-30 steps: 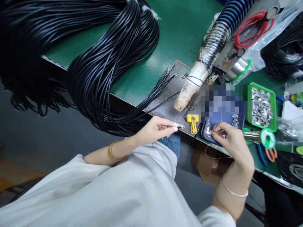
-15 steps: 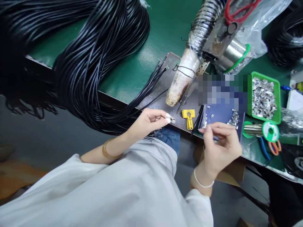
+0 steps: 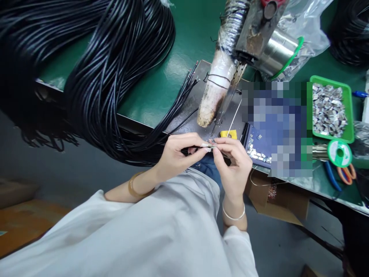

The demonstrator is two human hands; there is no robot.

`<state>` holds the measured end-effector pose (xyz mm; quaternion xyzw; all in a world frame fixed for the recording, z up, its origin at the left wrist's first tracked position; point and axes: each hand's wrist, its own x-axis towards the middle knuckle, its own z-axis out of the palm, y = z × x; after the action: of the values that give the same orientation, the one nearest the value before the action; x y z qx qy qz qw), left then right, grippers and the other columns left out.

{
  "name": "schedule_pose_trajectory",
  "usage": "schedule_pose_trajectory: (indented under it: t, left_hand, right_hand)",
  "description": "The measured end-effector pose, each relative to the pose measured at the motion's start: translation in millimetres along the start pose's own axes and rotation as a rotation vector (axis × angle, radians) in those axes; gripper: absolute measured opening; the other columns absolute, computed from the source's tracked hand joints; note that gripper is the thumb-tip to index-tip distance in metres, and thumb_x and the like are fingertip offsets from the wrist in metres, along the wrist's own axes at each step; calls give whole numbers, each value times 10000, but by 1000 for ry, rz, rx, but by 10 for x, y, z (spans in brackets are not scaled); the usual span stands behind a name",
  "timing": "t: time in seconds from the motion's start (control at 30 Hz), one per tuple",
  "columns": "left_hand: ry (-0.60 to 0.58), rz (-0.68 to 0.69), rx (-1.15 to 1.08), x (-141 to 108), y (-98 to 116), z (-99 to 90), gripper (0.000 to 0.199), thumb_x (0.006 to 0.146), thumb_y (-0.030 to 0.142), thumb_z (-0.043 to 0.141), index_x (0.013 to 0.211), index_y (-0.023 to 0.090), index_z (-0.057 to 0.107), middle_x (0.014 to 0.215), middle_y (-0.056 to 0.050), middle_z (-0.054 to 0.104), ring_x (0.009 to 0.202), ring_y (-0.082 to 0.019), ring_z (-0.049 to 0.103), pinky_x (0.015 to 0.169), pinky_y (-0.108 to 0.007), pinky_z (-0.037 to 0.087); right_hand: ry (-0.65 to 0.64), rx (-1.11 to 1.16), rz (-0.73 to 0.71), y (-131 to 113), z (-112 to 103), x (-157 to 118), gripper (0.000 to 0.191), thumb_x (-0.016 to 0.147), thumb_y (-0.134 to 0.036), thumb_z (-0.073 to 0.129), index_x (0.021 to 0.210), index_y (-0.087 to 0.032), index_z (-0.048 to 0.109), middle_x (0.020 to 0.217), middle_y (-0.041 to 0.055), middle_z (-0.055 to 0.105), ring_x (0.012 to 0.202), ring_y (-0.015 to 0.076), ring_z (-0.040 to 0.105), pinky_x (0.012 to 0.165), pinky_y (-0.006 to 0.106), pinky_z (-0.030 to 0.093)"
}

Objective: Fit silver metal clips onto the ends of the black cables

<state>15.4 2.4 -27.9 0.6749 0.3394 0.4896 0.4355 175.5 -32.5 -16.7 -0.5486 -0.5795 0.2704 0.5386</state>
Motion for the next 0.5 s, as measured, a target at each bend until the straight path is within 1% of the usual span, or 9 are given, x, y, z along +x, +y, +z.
schedule_pose_trajectory:
  t: [0.07,0.1,0.13,0.17,0.23,0.3,0.37,0.43,0.5]
  left_hand:
    - [-7,29,21,-16,14,11,64,885,154,666,877,127,723,704,0,602,610,-77,452,589,-220,376]
    - [-7,10,6,-26,25,23,71,893,165,658,871,127,714,704,0,600,607,-76,452,589,-222,375]
    - [-9,-40,-43,-36,39,38,89,906,183,645,865,125,699,703,0,596,601,-75,456,585,-222,375]
    - [-17,-119,-127,-44,52,53,113,921,209,633,862,125,679,698,2,591,592,-73,464,576,-219,377]
    - [-50,-308,-363,-48,73,72,168,939,278,621,856,132,629,672,11,579,569,-70,481,556,-210,386]
    - [-79,-443,-577,-31,78,69,219,929,336,642,841,141,597,619,30,549,540,-65,471,532,-200,379]
    - [-92,-513,-681,2,65,47,241,906,361,675,839,137,619,570,49,504,504,-54,419,498,-193,337]
    - [-90,-549,-719,36,42,23,237,879,355,704,841,124,670,543,59,468,485,-45,368,474,-191,293]
    - [-69,-556,-725,62,19,10,208,843,325,735,828,119,709,570,42,517,510,-45,401,498,-187,320]
  right_hand:
    - [-13,21,0,-16,9,-10,65,862,-145,697,871,-208,711,998,29,707,905,156,725,769,307,641]
    - [-4,9,-18,-22,22,-20,65,865,-143,690,870,-206,706,1003,30,705,912,163,728,791,332,646]
    - [19,-28,-52,-27,39,-33,69,862,-139,690,872,-206,704,1008,30,706,921,170,728,815,357,647]
    - [51,-88,-105,-30,58,-48,81,853,-130,696,878,-207,705,1014,31,710,933,175,727,837,376,645]
    - [124,-243,-232,-29,89,-76,123,829,-108,716,893,-213,711,1025,31,724,953,177,719,863,384,636]
    - [167,-344,-307,-22,97,-92,148,825,-105,723,915,-222,718,1030,28,735,951,175,716,863,379,630]
    - [180,-334,-295,-15,76,-90,147,861,-116,690,954,-226,717,1033,29,739,947,182,720,854,395,628]
    - [204,-270,-258,-17,47,-78,159,905,-122,630,1004,-221,706,1034,40,739,950,198,727,836,420,631]
    - [240,-229,-262,-32,31,-68,178,923,-114,594,1033,-213,694,1033,50,741,942,208,735,812,429,636]
